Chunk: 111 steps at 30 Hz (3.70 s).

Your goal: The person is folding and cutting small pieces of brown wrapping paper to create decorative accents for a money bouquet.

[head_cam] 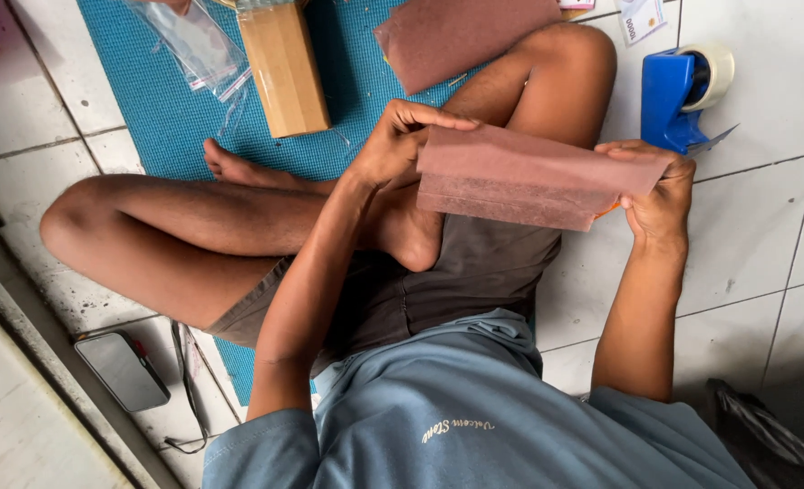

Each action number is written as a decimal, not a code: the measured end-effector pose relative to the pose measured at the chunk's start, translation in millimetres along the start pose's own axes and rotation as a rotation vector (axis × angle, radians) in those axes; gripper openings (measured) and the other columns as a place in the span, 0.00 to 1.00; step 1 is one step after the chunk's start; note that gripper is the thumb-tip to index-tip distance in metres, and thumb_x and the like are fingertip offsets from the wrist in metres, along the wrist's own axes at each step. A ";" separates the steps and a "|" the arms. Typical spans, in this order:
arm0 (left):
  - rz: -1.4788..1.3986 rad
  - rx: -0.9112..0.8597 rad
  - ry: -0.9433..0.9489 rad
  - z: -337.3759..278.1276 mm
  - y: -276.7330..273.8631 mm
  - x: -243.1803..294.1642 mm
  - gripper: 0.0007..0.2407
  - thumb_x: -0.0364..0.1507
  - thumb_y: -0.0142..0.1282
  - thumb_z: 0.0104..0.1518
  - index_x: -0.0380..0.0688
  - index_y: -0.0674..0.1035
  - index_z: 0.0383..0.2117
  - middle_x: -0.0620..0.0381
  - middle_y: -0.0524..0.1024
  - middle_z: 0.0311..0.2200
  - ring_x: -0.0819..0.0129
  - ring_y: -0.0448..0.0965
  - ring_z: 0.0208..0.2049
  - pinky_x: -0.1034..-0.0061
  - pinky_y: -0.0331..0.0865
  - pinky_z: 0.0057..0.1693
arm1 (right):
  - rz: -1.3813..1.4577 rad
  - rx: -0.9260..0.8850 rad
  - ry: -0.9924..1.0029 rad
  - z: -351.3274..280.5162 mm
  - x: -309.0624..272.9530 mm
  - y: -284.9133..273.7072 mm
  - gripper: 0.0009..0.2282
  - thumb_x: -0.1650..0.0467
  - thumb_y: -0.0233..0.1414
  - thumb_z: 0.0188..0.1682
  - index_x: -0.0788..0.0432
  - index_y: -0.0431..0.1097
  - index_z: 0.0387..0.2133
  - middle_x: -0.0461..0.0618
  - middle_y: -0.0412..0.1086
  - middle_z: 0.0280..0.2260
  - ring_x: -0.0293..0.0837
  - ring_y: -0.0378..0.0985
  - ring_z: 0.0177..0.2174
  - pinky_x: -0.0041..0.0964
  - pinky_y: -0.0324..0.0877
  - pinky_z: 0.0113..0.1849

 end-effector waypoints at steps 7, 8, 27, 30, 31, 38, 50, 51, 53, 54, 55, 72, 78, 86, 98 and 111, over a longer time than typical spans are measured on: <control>0.151 -0.026 -0.104 1.8 4.7 2.4 0.23 0.12 0.34 0.50 0.42 0.85 0.41 0.51 0.83 0.45 0.65 0.80 0.56 0.76 0.70 0.66 | -0.109 0.026 0.121 -3.7 11.5 -3.0 0.10 0.85 0.49 0.49 0.60 0.73 0.27 0.70 0.73 0.43 0.38 0.75 0.32 0.16 0.53 0.20; 0.027 -0.007 -0.186 0.8 5.2 -1.8 0.19 0.18 0.37 0.51 0.39 0.85 0.40 0.46 0.82 0.48 0.60 0.81 0.55 0.75 0.74 0.61 | -0.119 0.021 0.137 -4.6 12.3 -1.2 0.11 0.85 0.47 0.45 0.60 0.72 0.25 0.71 0.73 0.42 0.41 0.77 0.38 0.17 0.52 0.19; 0.509 -0.424 0.340 37.8 120.8 119.6 0.20 0.11 0.35 0.39 0.40 0.77 0.34 0.52 0.82 0.44 0.66 0.82 0.40 0.76 0.66 0.41 | -0.623 -0.348 0.097 23.4 -130.2 86.1 0.14 0.69 0.63 0.53 0.58 0.68 0.21 0.36 0.47 0.18 0.30 0.47 0.25 0.28 0.46 0.28; 0.668 0.116 0.285 30.3 59.5 87.5 0.21 0.30 0.69 0.66 0.49 0.72 0.61 0.59 0.71 0.63 0.80 0.73 0.29 0.81 0.67 0.32 | -0.526 -0.192 0.159 24.4 -152.2 80.8 0.16 0.73 0.61 0.56 0.61 0.62 0.21 0.35 0.49 0.20 0.29 0.48 0.25 0.27 0.44 0.26; 0.669 0.119 0.293 23.3 66.5 87.7 0.21 0.30 0.69 0.66 0.49 0.72 0.61 0.59 0.71 0.63 0.80 0.73 0.29 0.81 0.67 0.32 | -0.529 -0.193 0.150 20.7 -149.5 80.2 0.16 0.73 0.61 0.56 0.61 0.62 0.21 0.35 0.49 0.20 0.29 0.48 0.25 0.27 0.44 0.26; 0.174 0.441 0.042 3.1 85.5 57.5 0.48 0.49 0.69 0.38 0.41 0.52 0.64 0.45 0.56 0.66 0.56 0.62 0.67 0.59 0.64 0.71 | -0.494 0.111 -0.009 11.2 -158.8 75.9 0.11 0.73 0.65 0.59 0.68 0.73 0.31 0.47 0.72 0.29 0.32 0.69 0.33 0.27 0.64 0.34; -0.277 0.199 -0.056 5.9 79.8 11.0 0.07 0.26 0.67 0.55 0.41 0.83 0.37 0.59 0.85 0.32 0.78 0.83 0.36 0.81 0.81 0.45 | -0.228 0.155 0.179 -2.0 -116.5 54.1 0.12 0.71 0.60 0.56 0.64 0.66 0.27 0.45 0.58 0.15 0.30 0.50 0.15 0.27 0.48 0.20; -0.244 0.197 -0.056 5.6 76.0 10.9 0.07 0.24 0.67 0.54 0.41 0.83 0.38 0.57 0.86 0.33 0.76 0.85 0.36 0.80 0.82 0.46 | -0.182 0.180 0.224 -3.0 -100.3 46.0 0.10 0.71 0.63 0.53 0.65 0.69 0.33 0.47 0.67 0.19 0.30 0.53 0.13 0.26 0.50 0.18; -0.258 0.210 -0.065 4.8 72.6 10.4 0.08 0.24 0.68 0.53 0.41 0.83 0.37 0.55 0.85 0.33 0.73 0.85 0.35 0.80 0.82 0.45 | -0.164 0.153 0.239 -3.0 -94.6 47.5 0.11 0.72 0.64 0.52 0.63 0.66 0.30 0.47 0.65 0.18 0.30 0.53 0.14 0.26 0.49 0.19; -0.273 0.220 -0.072 4.4 70.6 9.7 0.08 0.23 0.69 0.51 0.40 0.83 0.35 0.52 0.85 0.33 0.71 0.86 0.34 0.80 0.83 0.45 | -0.147 0.128 0.251 -3.0 -91.0 49.4 0.13 0.72 0.64 0.51 0.61 0.63 0.28 0.47 0.64 0.18 0.30 0.53 0.14 0.27 0.48 0.19; -0.273 0.221 -0.077 3.0 70.4 11.6 0.08 0.23 0.69 0.51 0.40 0.83 0.35 0.52 0.85 0.33 0.71 0.86 0.34 0.80 0.83 0.45 | -0.146 0.130 0.256 -3.1 -90.7 49.6 0.13 0.72 0.64 0.51 0.61 0.63 0.28 0.47 0.64 0.18 0.30 0.53 0.14 0.27 0.48 0.19; -0.197 0.203 -0.117 -22.7 64.1 -10.8 0.11 0.19 0.70 0.49 0.40 0.82 0.37 0.56 0.85 0.32 0.76 0.85 0.37 0.83 0.81 0.48 | -0.110 0.164 0.316 -1.7 -68.7 40.0 0.10 0.71 0.64 0.52 0.61 0.67 0.32 0.52 0.74 0.29 0.29 0.54 0.14 0.23 0.51 0.18; -0.233 0.142 -0.139 -27.3 67.0 -17.5 0.14 0.18 0.70 0.50 0.42 0.80 0.41 0.60 0.84 0.31 0.77 0.84 0.35 0.83 0.80 0.46 | -0.109 0.142 0.354 -2.2 -70.5 45.0 0.09 0.73 0.65 0.47 0.61 0.70 0.30 0.52 0.75 0.30 0.30 0.56 0.14 0.22 0.51 0.18; -0.127 0.190 -0.118 -17.9 79.4 22.1 0.06 0.30 0.64 0.58 0.45 0.81 0.37 0.63 0.84 0.31 0.83 0.81 0.35 0.87 0.76 0.43 | -0.132 0.149 0.313 -4.3 -83.4 46.5 0.09 0.73 0.65 0.47 0.63 0.71 0.31 0.51 0.73 0.27 0.30 0.57 0.15 0.23 0.52 0.19; -0.040 0.230 -0.005 -15.9 61.8 44.5 0.04 0.27 0.61 0.61 0.41 0.83 0.38 0.63 0.84 0.32 0.84 0.80 0.35 0.90 0.76 0.40 | -0.102 0.104 0.302 -8.4 -88.7 55.1 0.08 0.75 0.64 0.49 0.65 0.70 0.32 0.51 0.71 0.25 0.30 0.56 0.14 0.24 0.51 0.19; 0.035 0.078 -0.054 -10.2 67.2 34.8 0.05 0.27 0.59 0.63 0.39 0.83 0.39 0.65 0.83 0.28 0.89 0.76 0.35 0.89 0.75 0.43 | -0.162 0.118 0.304 -13.0 -83.1 41.0 0.08 0.75 0.65 0.50 0.66 0.73 0.35 0.51 0.72 0.26 0.33 0.60 0.16 0.24 0.54 0.20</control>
Point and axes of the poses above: each hand's wrist, its own z-axis towards the middle knuckle, its own y-axis out of the palm, x = y × z, the point moved 10 cm from there along z, towards the middle knuckle
